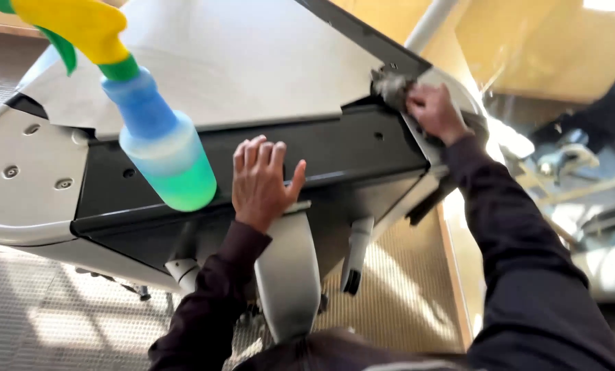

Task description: Cleaning the top surface of a gym machine using a spray bottle and a cloth.

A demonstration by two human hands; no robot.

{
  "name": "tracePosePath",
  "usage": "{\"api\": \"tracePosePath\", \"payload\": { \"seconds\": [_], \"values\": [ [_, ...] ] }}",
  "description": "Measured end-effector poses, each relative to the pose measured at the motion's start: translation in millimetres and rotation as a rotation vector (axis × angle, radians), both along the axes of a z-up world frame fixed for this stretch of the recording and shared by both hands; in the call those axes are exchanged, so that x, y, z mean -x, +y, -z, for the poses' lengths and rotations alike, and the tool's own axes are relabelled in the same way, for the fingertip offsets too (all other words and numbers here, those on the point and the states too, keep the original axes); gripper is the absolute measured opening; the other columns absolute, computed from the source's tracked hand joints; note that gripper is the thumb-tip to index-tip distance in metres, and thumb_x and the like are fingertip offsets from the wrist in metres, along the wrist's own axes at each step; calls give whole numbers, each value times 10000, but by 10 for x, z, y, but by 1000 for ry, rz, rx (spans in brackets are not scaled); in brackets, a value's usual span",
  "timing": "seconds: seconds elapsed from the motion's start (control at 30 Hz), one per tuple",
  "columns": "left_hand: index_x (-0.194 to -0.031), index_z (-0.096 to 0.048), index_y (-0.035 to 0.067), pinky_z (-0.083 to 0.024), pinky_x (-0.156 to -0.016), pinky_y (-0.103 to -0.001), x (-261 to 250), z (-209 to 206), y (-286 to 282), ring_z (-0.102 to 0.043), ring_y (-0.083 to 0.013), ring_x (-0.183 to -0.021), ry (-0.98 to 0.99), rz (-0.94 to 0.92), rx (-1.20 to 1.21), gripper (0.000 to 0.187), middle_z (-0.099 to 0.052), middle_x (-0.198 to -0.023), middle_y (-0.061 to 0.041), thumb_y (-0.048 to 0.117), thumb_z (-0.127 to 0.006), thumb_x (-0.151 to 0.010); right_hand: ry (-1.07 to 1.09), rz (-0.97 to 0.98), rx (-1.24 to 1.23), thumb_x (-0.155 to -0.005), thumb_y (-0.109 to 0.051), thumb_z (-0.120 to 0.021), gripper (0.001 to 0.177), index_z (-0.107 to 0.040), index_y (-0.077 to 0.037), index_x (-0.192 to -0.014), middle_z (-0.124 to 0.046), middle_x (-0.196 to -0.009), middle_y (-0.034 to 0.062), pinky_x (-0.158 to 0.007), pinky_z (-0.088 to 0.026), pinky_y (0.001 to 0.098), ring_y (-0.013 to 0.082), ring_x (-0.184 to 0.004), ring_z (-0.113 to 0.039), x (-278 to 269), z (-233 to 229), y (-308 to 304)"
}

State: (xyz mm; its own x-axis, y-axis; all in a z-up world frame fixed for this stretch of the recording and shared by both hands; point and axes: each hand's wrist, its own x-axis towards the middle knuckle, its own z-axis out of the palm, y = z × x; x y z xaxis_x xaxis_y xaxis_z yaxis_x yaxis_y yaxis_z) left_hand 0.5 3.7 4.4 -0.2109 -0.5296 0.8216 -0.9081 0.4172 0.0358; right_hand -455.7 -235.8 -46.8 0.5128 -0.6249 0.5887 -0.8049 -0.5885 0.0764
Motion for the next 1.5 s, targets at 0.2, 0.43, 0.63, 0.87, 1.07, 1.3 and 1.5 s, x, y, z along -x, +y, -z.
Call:
{"api": "tracePosePath", "payload": {
  "seconds": [0.2, 0.43, 0.63, 0.87, 1.07, 1.3, 1.5],
  "values": [
    [-1056, -660, 61, -418, -1076, -487, -12, 34, 22, -594, -340, -1143, 69, 40, -8, 312, -630, -999, -115, 363, -673, -979, -34, -127, -17, -933, -156, -736, 47, -776, -138, -915, -749, -1170, 127, -1120, -377, 440, 283, -1083, -683, -416, -282, 567],
    [-1055, -681, 71, -415, -1077, -484, -11, 73, -2, -592, -331, -1155, 68, 52, -14, 302, -644, -994, -107, 365, -678, -985, -63, 173, -95, -1010, -259, -689, 275, -822, -94, -1185, -738, -1283, 87, -813, -522, 513, 362, -1027, -526, -512, -324, 816],
    [-1063, -678, 64, -400, -1088, -494, -22, 89, 13, -583, -344, -1161, 50, 59, -46, 290, -643, -1002, -125, 344, -677, -992, -16, 308, 122, -994, -192, -611, 216, -699, -39, -870, -681, -971, 172, -1140, -312, 594, 390, -974, -627, -266, 33, 383],
    [-1093, -651, 60, -408, -1079, -495, -29, 118, -123, -598, -335, -1120, 75, 14, 40, 420, -629, -995, -127, 456, -684, -958, -215, -192, -251, -912, -98, -683, 120, -641, -63, -805, -651, -874, 128, -808, -461, 449, 320, -842, -603, -1361, -686, 1689],
    [-1125, -689, 91, -408, -1098, -476, -88, 125, -67, -628, -300, -1141, 152, 209, 63, 441, -658, -1005, -85, 490, -719, -941, -659, -431, -621, -944, -187, -645, 206, -786, -41, -977, -789, -1081, 189, -960, -539, 484, 377, -1057, -741, -1920, -465, 3079],
    [-1449, -546, 135, -438, -1080, -494, 406, -151, 1225, -577, -321, -1282, 249, 865, -584, 819, -621, -1426, -129, 642, -704, -826, -1517, -148, -736, -984, -245, -550, 332, -752, 8, -1061, -770, -1181, 175, -993, -515, 351, 256, -1102, -696, -2053, -18, 3960],
    [-1347, -628, 162, -535, -884, -457, 804, 316, 1419, -658, -408, -1118, 450, 923, -670, 675, -671, -1206, -151, -60, -529, -717, -1368, -351, -743, -1107, -497, -308, 552, -547, -67, -1357, -593, -1435, 161, -1145, -399, 381, 237, -1344, -539, -1675, 693, 4040]
  ]
}}
